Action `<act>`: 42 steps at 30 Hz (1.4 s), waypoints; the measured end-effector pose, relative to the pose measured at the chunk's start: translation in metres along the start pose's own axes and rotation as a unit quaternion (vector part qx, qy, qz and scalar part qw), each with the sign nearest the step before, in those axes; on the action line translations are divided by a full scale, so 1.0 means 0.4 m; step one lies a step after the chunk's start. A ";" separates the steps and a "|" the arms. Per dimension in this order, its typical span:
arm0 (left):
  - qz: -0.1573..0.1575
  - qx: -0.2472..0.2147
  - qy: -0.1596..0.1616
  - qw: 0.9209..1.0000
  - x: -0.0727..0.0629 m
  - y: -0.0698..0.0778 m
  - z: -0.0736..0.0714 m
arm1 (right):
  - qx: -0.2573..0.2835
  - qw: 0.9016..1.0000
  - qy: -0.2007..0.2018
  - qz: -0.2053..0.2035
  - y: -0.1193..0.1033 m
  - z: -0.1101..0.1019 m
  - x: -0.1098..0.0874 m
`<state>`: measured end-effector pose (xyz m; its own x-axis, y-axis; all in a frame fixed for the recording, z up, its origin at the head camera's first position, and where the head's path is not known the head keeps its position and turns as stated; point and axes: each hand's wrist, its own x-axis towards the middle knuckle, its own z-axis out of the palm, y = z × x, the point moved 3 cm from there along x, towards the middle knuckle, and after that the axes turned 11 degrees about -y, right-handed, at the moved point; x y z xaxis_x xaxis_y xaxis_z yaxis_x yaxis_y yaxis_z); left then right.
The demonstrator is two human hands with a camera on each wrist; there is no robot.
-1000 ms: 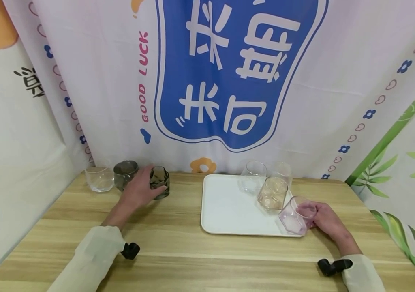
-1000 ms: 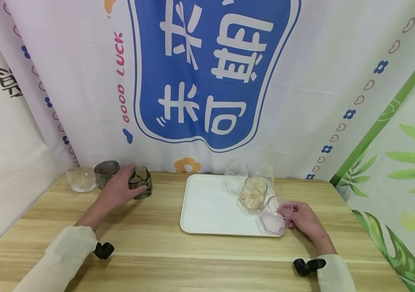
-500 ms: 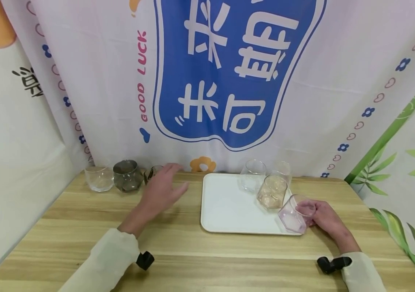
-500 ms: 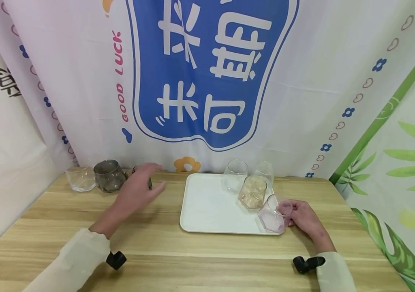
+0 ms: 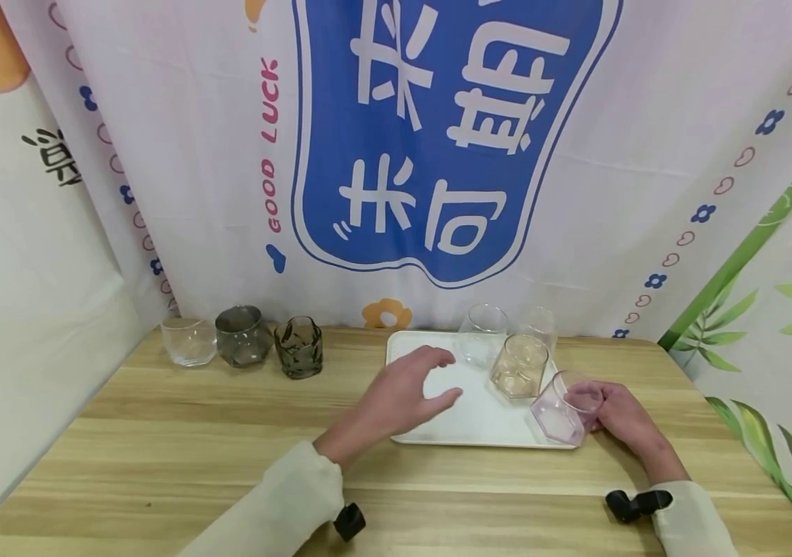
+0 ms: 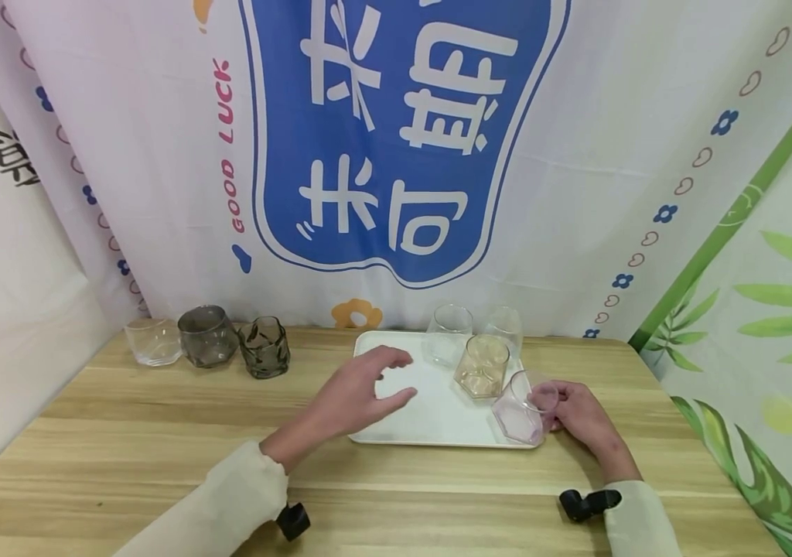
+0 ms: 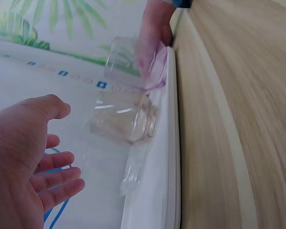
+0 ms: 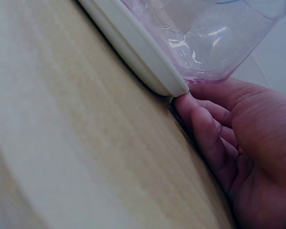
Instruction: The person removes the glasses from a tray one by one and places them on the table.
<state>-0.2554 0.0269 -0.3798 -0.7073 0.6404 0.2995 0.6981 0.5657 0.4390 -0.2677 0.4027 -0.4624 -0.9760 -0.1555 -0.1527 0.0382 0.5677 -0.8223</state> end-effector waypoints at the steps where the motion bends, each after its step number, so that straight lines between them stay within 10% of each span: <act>1: 0.003 -0.003 -0.006 1.000 0.007 0.010 0.007 | 0.002 1.000 0.000 0.000 0.000 0.000 0.000; 21: 0.030 -0.032 -0.049 0.998 0.109 0.170 0.154 | 0.002 1.000 0.005 -0.003 0.003 -0.002 0.000; 29: 0.002 -0.058 -0.016 0.998 0.133 0.204 0.211 | 0.011 1.000 0.003 -0.008 0.005 -0.003 0.000; 42: -0.013 0.000 -0.035 0.999 0.174 0.253 0.233 | 0.024 1.000 -0.007 -0.018 0.007 0.000 0.006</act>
<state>-0.2236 0.1771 -0.3937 -0.7161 0.6596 0.2285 0.6792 0.5828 0.4462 -0.2700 0.4040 -0.4648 -0.9738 -0.1866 -0.1298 0.0135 0.5223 -0.8527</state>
